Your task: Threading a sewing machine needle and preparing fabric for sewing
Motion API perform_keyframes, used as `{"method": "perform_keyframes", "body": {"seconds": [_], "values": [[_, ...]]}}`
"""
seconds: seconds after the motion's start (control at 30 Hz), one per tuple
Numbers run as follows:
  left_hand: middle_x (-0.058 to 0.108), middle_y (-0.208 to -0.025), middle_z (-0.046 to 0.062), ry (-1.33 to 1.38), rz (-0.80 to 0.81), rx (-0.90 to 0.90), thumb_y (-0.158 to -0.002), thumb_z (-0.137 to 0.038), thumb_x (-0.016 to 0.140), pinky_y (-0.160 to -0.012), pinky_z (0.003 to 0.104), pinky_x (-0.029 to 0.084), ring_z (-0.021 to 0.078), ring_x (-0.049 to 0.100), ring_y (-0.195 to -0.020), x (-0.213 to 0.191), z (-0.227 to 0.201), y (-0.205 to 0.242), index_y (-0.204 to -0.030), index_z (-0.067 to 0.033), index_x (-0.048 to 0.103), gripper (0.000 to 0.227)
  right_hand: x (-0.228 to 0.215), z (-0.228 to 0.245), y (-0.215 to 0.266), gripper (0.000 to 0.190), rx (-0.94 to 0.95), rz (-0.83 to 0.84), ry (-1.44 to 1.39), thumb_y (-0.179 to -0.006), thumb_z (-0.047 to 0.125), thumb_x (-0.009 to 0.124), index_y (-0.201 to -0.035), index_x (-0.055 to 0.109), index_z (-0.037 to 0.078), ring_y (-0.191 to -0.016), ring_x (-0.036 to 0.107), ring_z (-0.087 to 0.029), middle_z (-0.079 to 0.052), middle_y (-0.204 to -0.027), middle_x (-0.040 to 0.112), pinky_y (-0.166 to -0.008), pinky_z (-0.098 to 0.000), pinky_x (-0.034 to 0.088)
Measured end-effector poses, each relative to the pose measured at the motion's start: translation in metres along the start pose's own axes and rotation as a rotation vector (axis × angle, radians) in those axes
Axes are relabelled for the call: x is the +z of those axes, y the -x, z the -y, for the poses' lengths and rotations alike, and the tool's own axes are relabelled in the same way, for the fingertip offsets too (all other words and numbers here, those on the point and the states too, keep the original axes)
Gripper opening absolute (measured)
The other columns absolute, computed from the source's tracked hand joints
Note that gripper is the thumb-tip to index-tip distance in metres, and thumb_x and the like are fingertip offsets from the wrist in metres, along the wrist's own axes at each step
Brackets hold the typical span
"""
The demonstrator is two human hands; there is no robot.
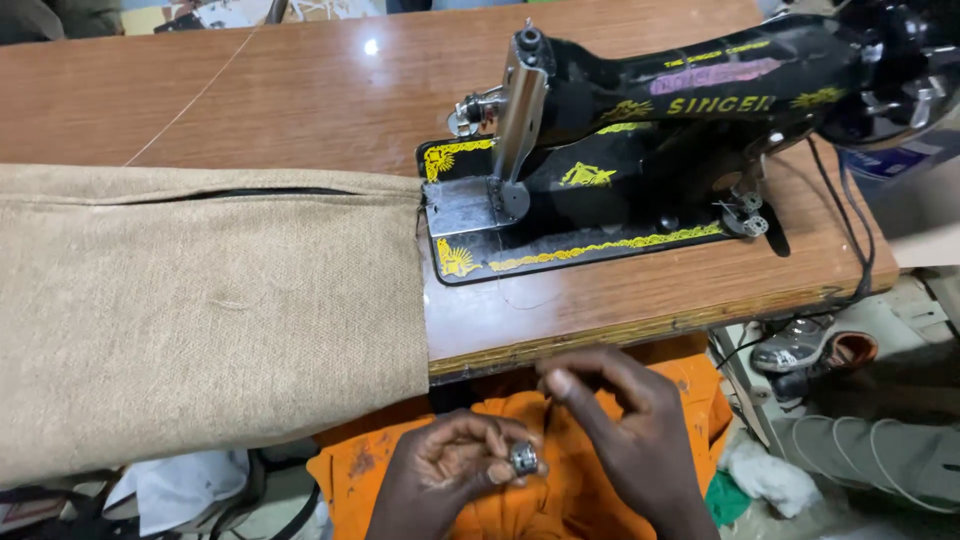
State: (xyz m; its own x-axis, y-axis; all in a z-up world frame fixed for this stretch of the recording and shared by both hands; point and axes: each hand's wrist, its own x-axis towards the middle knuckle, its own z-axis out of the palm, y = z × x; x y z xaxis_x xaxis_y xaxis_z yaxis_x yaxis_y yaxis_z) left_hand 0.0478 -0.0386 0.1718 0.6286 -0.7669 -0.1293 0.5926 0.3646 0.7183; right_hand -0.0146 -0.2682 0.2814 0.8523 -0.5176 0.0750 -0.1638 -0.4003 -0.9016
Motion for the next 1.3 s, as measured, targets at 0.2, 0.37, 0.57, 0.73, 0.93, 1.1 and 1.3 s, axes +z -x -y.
{"method": "perform_keyframes", "body": {"seconds": [0.2, 0.37, 0.57, 0.73, 0.93, 1.1, 1.3], "values": [[0.096, -0.132, 0.023, -0.133, -0.118, 0.110, -0.103, -0.009, 0.100, -0.108, 0.045, 0.078, 0.0332, 0.096, -0.122, 0.031, -0.034, -0.019, -0.105, -0.0054, 0.086, 0.015, -0.022, 0.007, 0.017, 0.031, -0.098, 0.171, -0.034, -0.114, 0.037, 0.082, -0.118, 0.100, 0.012, -0.118, 0.097, -0.023, -0.007, -0.120, 0.101, -0.103, -0.0404, 0.073], [0.094, -0.134, 0.029, -0.194, -0.094, 0.166, -0.100, 0.002, 0.099, -0.111, 0.044, 0.078, 0.0314, 0.094, -0.123, 0.026, -0.032, -0.022, -0.108, -0.0031, 0.087, 0.015, -0.023, 0.002, 0.016, 0.040, -0.172, 0.269, -0.052, -0.109, 0.042, 0.088, -0.133, 0.098, 0.012, -0.136, 0.093, -0.025, -0.008, -0.139, 0.098, -0.115, -0.0426, 0.071], [0.093, -0.132, 0.028, -0.238, -0.159, 0.173, -0.102, 0.005, 0.096, -0.102, 0.041, 0.080, 0.0320, 0.093, -0.125, 0.026, -0.034, -0.021, -0.109, -0.0003, 0.088, 0.012, -0.018, -0.007, 0.012, 0.039, -0.186, 0.304, -0.035, -0.104, 0.036, 0.095, -0.137, 0.101, 0.016, -0.139, 0.092, -0.025, -0.008, -0.145, 0.096, -0.120, -0.0422, 0.069], [0.093, -0.131, 0.025, -0.155, -0.162, 0.123, -0.097, 0.001, 0.103, -0.108, 0.044, 0.080, 0.0314, 0.094, -0.121, 0.018, -0.025, -0.023, -0.116, 0.0022, 0.088, 0.024, -0.014, -0.004, 0.009, 0.039, -0.185, 0.270, 0.002, -0.101, 0.038, 0.098, -0.133, 0.102, 0.016, -0.133, 0.094, -0.024, -0.006, -0.138, 0.097, -0.114, -0.0413, 0.072], [0.095, -0.135, 0.025, -0.056, -0.092, 0.057, -0.095, -0.012, 0.108, -0.104, 0.045, 0.080, 0.0306, 0.094, -0.115, 0.013, -0.020, -0.026, -0.127, 0.0037, 0.088, 0.041, -0.011, 0.004, 0.009, 0.035, -0.288, 0.208, 0.053, -0.100, 0.036, 0.099, -0.128, 0.101, 0.016, -0.122, 0.095, -0.021, -0.007, -0.131, 0.095, -0.109, -0.0360, 0.073], [0.095, -0.128, 0.023, -0.066, -0.160, 0.024, -0.095, -0.006, 0.106, -0.103, 0.044, 0.081, 0.0313, 0.095, -0.115, 0.009, -0.016, -0.026, -0.124, 0.0042, 0.090, 0.035, -0.010, 0.001, 0.009, 0.039, -0.247, 0.216, 0.088, -0.100, 0.045, 0.097, -0.126, 0.102, 0.016, -0.124, 0.094, -0.020, -0.005, -0.131, 0.096, -0.106, -0.0352, 0.072], [0.095, -0.129, 0.023, -0.049, -0.091, 0.023, -0.103, -0.012, 0.101, -0.107, 0.044, 0.078, 0.0309, 0.094, -0.117, 0.007, -0.017, -0.025, -0.132, 0.0025, 0.088, 0.035, -0.004, 0.006, 0.011, 0.036, -0.283, 0.191, 0.046, -0.099, 0.032, 0.102, -0.132, 0.100, 0.016, -0.123, 0.094, -0.021, -0.007, -0.131, 0.094, -0.110, -0.0360, 0.073]]}}
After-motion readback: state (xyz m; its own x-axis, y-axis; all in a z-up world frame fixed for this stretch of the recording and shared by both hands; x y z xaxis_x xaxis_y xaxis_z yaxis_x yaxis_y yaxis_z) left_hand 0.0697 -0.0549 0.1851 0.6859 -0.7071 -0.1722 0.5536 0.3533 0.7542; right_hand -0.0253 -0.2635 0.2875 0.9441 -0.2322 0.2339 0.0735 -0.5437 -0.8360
